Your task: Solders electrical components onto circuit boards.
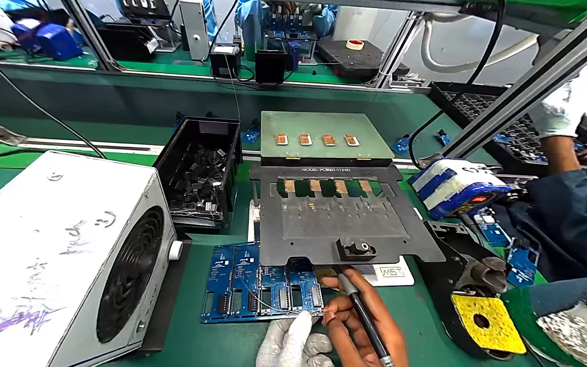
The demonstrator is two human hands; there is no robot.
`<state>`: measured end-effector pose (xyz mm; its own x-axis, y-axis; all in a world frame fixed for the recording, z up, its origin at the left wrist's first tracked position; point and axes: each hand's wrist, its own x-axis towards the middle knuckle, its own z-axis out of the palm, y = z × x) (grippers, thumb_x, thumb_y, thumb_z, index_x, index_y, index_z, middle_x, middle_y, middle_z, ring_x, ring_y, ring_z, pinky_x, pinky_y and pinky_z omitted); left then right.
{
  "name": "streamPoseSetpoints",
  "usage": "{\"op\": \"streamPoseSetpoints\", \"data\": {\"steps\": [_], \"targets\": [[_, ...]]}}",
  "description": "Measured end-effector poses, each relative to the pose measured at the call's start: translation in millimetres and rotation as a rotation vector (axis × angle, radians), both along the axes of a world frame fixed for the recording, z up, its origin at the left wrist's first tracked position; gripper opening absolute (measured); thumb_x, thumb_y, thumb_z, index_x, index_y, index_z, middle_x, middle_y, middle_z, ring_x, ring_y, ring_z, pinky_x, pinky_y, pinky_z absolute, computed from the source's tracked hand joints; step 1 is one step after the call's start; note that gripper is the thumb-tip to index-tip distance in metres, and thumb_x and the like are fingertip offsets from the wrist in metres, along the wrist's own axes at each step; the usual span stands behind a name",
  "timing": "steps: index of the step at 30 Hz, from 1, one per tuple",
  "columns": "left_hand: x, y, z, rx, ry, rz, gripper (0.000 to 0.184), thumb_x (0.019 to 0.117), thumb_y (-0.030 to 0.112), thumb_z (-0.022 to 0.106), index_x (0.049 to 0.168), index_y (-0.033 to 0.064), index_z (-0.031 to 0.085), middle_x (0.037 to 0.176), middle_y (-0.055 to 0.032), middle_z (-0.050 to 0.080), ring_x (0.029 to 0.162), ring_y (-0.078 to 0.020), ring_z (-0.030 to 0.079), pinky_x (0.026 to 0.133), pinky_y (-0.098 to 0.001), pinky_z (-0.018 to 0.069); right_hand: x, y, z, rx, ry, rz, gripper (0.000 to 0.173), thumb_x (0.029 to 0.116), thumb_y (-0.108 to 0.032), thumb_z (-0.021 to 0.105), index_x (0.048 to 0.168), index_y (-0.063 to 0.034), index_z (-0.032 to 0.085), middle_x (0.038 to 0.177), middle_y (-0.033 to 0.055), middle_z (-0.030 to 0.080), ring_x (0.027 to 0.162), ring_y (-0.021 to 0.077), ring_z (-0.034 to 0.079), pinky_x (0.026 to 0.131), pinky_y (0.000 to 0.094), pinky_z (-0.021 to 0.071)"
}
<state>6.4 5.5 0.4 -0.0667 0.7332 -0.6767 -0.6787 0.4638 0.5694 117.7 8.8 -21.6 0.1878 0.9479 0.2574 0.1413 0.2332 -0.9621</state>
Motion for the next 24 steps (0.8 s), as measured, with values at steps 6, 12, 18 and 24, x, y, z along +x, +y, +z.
{"op": "streamPoseSetpoints", "data": {"steps": [6, 12, 18, 24], "targets": [[2.3, 5.0, 3.6, -0.047, 0.027, -0.007, 0.018, 0.1043, 0.01, 0.056, 0.109, -0.0082, 0.057, 0.085, -0.0187, 0.071, 0.063, -0.0192, 0.07, 0.053, -0.0281, 0.0583, -1.0, -0.4, 0.9, 0.004, -0.001, -0.005, 0.066, 0.0822, 0.013, 0.062, 0.143, 0.0195, 0.038, 0.123, 0.0189, 0.068, 0.082, 0.0179, 0.072, 0.071, 0.0318, 0.0642], [3.1, 6.7, -1.8, -0.052, 0.013, -0.01, 0.018, 0.1036, 0.009, 0.057, 0.105, -0.0089, 0.058, 0.081, -0.0178, 0.07, 0.061, -0.018, 0.069, 0.052, -0.0274, 0.0577, -0.2, -2.1, 1.2, 0.001, 0.003, -0.005, 0.066, 0.083, 0.012, 0.064, 0.144, 0.0193, 0.039, 0.123, 0.0183, 0.068, 0.083, 0.0187, 0.073, 0.071, 0.0324, 0.0652], [7.5, 9.5, 2.9, -0.075, 0.029, 0.013, 0.017, 0.1035, 0.009, 0.057, 0.103, -0.0084, 0.058, 0.078, -0.017, 0.069, 0.059, -0.0176, 0.068, 0.05, -0.0272, 0.0571, 2.6, -2.6, 3.4, -0.002, 0.016, 0.01, 0.064, 0.0845, 0.013, 0.063, 0.144, 0.0203, 0.039, 0.124, 0.0201, 0.068, 0.086, 0.0202, 0.073, 0.074, 0.033, 0.0655], [6.4, 9.6, 2.6, -0.067, -0.004, 0.037, 0.014, 0.1033, 0.007, 0.056, 0.103, -0.0064, 0.057, 0.076, -0.014, 0.067, 0.055, -0.0151, 0.066, 0.046, -0.024, 0.0548, 21.1, -8.8, 6.4, 0.035, -0.096, 0.012, 0.051, 0.0944, -0.001, 0.065, 0.14, 0.0153, 0.051, 0.12, 0.0192, 0.071, 0.101, 0.0239, 0.073, 0.079, 0.0357, 0.0652]]}}
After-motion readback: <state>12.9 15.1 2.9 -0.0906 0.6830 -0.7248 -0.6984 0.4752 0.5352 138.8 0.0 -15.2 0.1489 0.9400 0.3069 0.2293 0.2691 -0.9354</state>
